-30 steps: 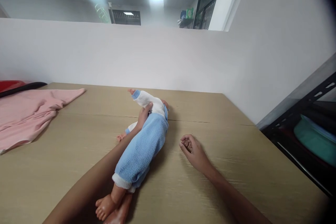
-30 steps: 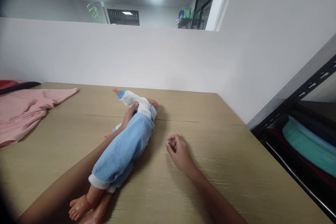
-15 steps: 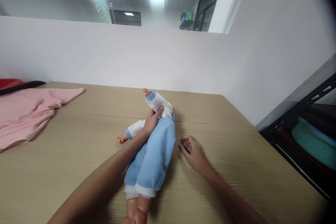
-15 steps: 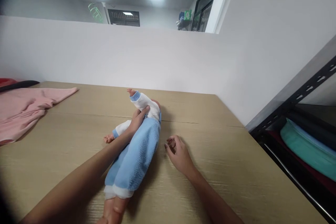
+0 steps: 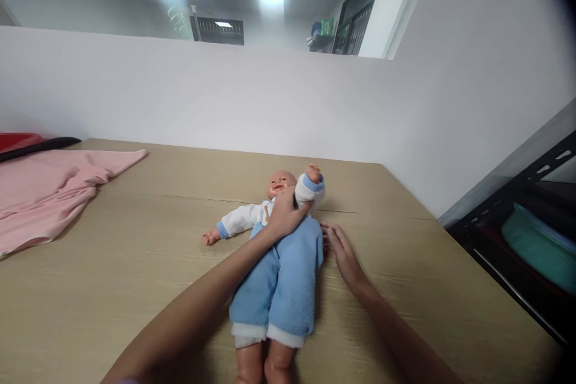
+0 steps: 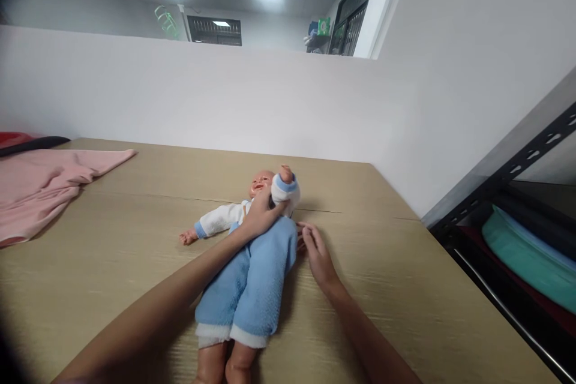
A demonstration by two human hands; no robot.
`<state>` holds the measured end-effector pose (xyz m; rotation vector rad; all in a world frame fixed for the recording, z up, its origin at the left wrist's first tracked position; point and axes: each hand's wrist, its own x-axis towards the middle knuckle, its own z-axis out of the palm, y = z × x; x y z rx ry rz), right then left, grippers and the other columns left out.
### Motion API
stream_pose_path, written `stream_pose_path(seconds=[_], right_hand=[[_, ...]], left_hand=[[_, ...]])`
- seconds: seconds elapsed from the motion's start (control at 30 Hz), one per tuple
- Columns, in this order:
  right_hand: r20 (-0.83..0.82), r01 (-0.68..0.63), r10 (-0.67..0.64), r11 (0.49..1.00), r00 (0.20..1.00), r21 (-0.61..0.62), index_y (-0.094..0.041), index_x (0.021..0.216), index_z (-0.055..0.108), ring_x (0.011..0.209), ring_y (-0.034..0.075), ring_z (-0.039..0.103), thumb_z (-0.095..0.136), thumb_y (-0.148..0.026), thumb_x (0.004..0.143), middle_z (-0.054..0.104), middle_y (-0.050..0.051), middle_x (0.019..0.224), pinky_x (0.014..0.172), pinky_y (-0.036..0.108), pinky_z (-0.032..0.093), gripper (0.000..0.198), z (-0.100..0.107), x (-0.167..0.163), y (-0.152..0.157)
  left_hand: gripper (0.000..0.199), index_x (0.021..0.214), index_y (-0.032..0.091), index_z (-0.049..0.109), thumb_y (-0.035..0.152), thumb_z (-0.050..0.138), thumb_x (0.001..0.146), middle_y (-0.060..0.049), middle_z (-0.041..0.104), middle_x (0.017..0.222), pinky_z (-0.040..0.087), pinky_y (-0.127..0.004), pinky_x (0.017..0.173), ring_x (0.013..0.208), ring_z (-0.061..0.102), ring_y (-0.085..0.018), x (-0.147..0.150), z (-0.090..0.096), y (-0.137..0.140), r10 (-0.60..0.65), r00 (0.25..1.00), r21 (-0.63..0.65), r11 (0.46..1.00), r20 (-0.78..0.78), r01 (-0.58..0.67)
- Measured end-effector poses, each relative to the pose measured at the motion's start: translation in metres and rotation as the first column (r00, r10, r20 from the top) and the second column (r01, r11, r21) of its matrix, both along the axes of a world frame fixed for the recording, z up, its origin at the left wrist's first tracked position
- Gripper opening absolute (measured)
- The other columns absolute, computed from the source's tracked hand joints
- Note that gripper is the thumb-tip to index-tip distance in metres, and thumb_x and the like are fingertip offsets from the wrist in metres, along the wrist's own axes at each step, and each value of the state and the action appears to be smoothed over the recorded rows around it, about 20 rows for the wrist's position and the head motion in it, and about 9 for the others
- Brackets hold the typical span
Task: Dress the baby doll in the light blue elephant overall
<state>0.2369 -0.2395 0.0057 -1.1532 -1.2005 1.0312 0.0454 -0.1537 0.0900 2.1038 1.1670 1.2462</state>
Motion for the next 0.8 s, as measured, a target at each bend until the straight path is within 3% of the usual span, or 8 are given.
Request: stream_pose_path(seconds=[0.1, 0.2, 0.3, 0.37, 0.47, 0.6, 0.7, 0.8], right_hand=[[-0.328, -0.058, 0.016, 0.991, 0.944, -0.121, -0.029, 0.135, 0.068, 0.1, 0.027, 0.074, 0.062, -0.081, 0.09, 0.078, 0.009, 0.123, 0.085, 0.04, 0.06, 0.069, 0.001, 0.016, 0.015], [-0.557, -0.159, 0.045, 0.975, 0.829, -0.158, -0.031, 0.126, 0.074, 0.112, 0.033, 0.074, 0.06, -0.09, 0.082, 0.079, 0.009, 0.126, 0.101, 0.05, 0.058, 0.075, -0.001, 0.035, 0.027], [-0.627, -0.257, 0.104, 0.953, 0.772, -0.159, -0.032, 0.118, 0.076, 0.12, 0.035, 0.073, 0.059, -0.092, 0.079, 0.081, 0.01, 0.126, 0.112, 0.057, 0.051, 0.074, -0.002, 0.053, 0.031], [-0.608, -0.287, 0.14, 0.946, 0.782, -0.151, -0.031, 0.111, 0.077, 0.122, 0.035, 0.073, 0.063, -0.082, 0.082, 0.081, 0.01, 0.124, 0.112, 0.058, 0.051, 0.06, -0.002, 0.061, 0.03], [-0.578, -0.287, 0.147, 0.945, 0.803, -0.157, -0.03, 0.101, 0.078, 0.123, 0.034, 0.073, 0.069, -0.055, 0.081, 0.083, 0.007, 0.118, 0.109, 0.054, 0.056, 0.033, -0.001, 0.067, 0.028], [-0.506, -0.239, 0.118, 0.954, 0.855, -0.182, -0.028, 0.095, 0.08, 0.124, 0.033, 0.073, 0.072, -0.034, 0.067, 0.083, 0.007, 0.121, 0.102, 0.045, 0.061, 0.029, 0.003, 0.067, 0.027], [-0.421, -0.186, 0.095, 0.966, 0.902, -0.181, -0.027, 0.099, 0.08, 0.125, 0.031, 0.073, 0.075, -0.038, 0.072, 0.082, 0.007, 0.126, 0.1, 0.04, 0.062, 0.029, 0.009, 0.062, 0.024], [-0.33, -0.165, 0.096, 0.968, 0.939, -0.188, -0.027, 0.114, 0.079, 0.125, 0.028, 0.074, 0.079, -0.044, 0.08, 0.08, 0.006, 0.13, 0.1, 0.034, 0.063, 0.039, 0.016, 0.053, 0.018]], left_hand=[[0.029, 0.111, 0.014, 0.069, 0.034, 0.071, 0.089, -0.016, 0.074, 0.114, 0.051, -0.051, 0.102, 0.112, 0.064, -0.035, 0.015, -0.004, -0.006, -0.003, 0.971, 0.072, 0.997, -0.24, 0.021], [0.037, 0.118, 0.015, 0.07, 0.029, 0.076, 0.084, -0.016, 0.074, 0.117, 0.049, -0.053, 0.109, 0.118, 0.061, -0.037, 0.027, -0.007, -0.015, -0.067, 0.94, 0.094, 0.99, -0.335, 0.104], [0.041, 0.129, 0.016, 0.068, 0.027, 0.072, 0.09, -0.014, 0.073, 0.124, 0.048, -0.049, 0.113, 0.124, 0.06, -0.034, 0.029, -0.004, -0.022, -0.098, 0.92, 0.121, 0.98, -0.38, 0.155], [0.039, 0.133, 0.017, 0.066, 0.029, 0.069, 0.096, -0.013, 0.071, 0.131, 0.046, -0.047, 0.116, 0.128, 0.059, -0.031, 0.02, 0.0, -0.025, -0.069, 0.932, 0.17, 0.976, -0.356, 0.137], [0.029, 0.128, 0.021, 0.067, 0.033, 0.061, 0.103, -0.01, 0.07, 0.133, 0.043, -0.045, 0.119, 0.131, 0.058, -0.028, -0.01, 0.007, -0.028, 0.032, 0.965, 0.253, 0.967, -0.261, 0.036], [0.026, 0.12, 0.022, 0.067, 0.037, 0.053, 0.105, -0.01, 0.07, 0.131, 0.04, -0.047, 0.119, 0.128, 0.059, -0.029, -0.075, 0.007, -0.023, 0.204, 0.955, 0.234, 0.96, -0.215, -0.153], [0.042, 0.123, 0.017, 0.067, 0.051, 0.053, 0.101, -0.015, 0.069, 0.134, 0.033, -0.055, 0.124, 0.134, 0.054, -0.037, -0.127, -0.001, -0.014, 0.306, 0.913, 0.009, 0.949, -0.269, -0.315], [0.058, 0.119, 0.013, 0.07, 0.063, 0.05, 0.098, -0.021, 0.072, 0.13, 0.041, -0.058, 0.117, 0.129, 0.059, -0.042, -0.162, -0.012, -0.009, 0.287, 0.914, -0.167, 0.925, -0.285, -0.343]])
